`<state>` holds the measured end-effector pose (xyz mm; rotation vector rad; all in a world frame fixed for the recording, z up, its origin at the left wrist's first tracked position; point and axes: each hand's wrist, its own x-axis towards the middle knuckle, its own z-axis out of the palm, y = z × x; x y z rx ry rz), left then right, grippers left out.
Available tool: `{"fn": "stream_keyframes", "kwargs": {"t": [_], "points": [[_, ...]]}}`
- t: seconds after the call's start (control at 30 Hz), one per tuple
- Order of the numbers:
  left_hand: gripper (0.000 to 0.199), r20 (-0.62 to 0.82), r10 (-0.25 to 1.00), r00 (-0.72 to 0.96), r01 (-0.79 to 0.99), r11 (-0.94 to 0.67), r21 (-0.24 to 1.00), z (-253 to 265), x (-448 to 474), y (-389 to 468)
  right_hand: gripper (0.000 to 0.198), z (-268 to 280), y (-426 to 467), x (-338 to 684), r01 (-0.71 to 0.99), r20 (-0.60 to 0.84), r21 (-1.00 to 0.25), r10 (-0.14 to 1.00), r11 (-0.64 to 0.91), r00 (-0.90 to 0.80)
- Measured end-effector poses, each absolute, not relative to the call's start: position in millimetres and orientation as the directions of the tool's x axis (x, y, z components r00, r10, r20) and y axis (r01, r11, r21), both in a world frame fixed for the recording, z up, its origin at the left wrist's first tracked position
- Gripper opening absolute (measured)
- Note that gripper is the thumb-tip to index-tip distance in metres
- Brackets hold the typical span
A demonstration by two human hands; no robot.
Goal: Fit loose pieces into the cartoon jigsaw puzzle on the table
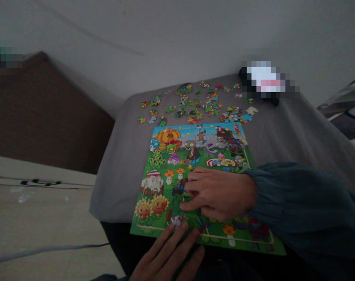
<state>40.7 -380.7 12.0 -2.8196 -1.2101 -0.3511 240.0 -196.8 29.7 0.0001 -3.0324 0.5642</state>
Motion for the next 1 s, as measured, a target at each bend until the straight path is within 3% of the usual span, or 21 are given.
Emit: {"fn": "stream_keyframes", "kwargs": {"t": [0.23, 0.47, 0.67, 0.83, 1.0], "points": [[0.035, 0.209, 0.711, 0.672, 0.723, -0.690, 0.023, 12.0, 37.6, -377.7, 0.032, 29.5, -197.1, 240.6, -0.010, 0.071, -0.355, 0.017, 0.935, -0.997], [0.031, 0.265, 0.766, 0.586, 0.774, -0.626, 0.098, 10.6, 40.1, -379.6, 0.033, 29.1, -196.8, 240.7, -0.018, 0.078, -0.357, 0.010, 0.934, -0.997], [0.032, 0.235, 0.763, 0.602, 0.766, -0.635, 0.102, 13.9, 38.3, -378.5, 0.033, 28.2, -196.9, 240.5, -0.018, 0.088, -0.363, 0.015, 0.932, -0.996], [0.031, 0.231, 0.788, 0.571, 0.773, -0.610, 0.174, 18.7, 31.7, -378.6, 0.031, 27.7, -195.8, 240.3, -0.023, 0.084, -0.352, 0.007, 0.936, -0.996], [0.031, 0.221, 0.794, 0.567, 0.784, -0.602, 0.152, 21.4, 26.6, -378.0, 0.031, 27.5, -195.9, 240.7, -0.018, 0.086, -0.344, 0.013, 0.939, -0.996]]}}
